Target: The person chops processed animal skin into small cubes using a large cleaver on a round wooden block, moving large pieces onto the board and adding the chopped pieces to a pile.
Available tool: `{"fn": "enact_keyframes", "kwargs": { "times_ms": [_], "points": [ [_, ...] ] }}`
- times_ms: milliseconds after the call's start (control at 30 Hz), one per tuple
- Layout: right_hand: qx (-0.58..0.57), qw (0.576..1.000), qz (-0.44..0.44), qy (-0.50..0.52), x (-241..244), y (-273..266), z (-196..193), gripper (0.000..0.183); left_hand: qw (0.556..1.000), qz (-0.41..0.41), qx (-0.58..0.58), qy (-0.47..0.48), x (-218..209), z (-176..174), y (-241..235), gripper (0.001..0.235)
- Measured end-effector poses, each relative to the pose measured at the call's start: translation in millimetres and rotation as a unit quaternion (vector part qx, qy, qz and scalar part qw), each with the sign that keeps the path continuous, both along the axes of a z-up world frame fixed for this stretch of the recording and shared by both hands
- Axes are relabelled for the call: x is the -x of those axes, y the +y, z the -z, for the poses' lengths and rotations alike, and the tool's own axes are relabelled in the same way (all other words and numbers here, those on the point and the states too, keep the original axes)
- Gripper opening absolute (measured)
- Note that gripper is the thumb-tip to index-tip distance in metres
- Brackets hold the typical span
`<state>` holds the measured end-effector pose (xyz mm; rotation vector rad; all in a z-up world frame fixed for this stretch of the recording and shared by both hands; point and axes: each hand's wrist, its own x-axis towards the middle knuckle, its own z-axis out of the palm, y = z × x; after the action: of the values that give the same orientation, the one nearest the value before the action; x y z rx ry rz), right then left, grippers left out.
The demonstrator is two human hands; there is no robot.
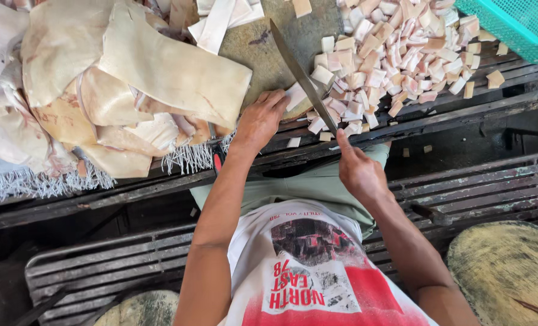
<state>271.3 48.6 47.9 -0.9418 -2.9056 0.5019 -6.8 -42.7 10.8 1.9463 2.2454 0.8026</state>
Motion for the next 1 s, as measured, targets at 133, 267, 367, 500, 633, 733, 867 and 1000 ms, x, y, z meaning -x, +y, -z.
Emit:
{"fn": "enact_keyframes", "kwargs": {
  "times_ms": [133,267,367,500,633,733,867,1000],
  "points": [
    [0.026,0.984,0.048,0.171,-16,-5,-29,0.047,1.0,-0.003,0.005,-0.001,1,1,1,0.023],
    [-0.006,0.946,0.033,0.322,-16,-8,-26,0.041,1.0,-0.015,-0.014,-0.016,0,2,-2,0.018],
    [0.366,0.859,0.356,0.015,5,-16,-11,0.042,1.0,-0.014,-0.005,-0.013,1,1,-3,0.019],
    [0.075,0.995,0.032,0.051,8,-17,-20,0.059,0.999,-0.024,-0.037,-0.007,1,-6,-4,0.014],
    [0.104,0.982,0.084,0.134,-2,-20,-37,0.053,0.993,-0.097,-0.068,-0.025,20,-19,-2,0.02],
    [0.13,0.981,0.064,0.127,-13,-27,-43,0.059,0.973,-0.205,-0.087,-0.056,39,-18,-2,0.014],
    [0.116,0.991,0.019,0.059,-15,-12,-21,0.063,0.954,-0.286,-0.091,0.016,72,0,11,0.031],
    [0.018,0.994,0.038,0.102,-5,40,18,0.047,0.943,-0.321,-0.055,0.073,114,29,42,0.06]
  ]
}}
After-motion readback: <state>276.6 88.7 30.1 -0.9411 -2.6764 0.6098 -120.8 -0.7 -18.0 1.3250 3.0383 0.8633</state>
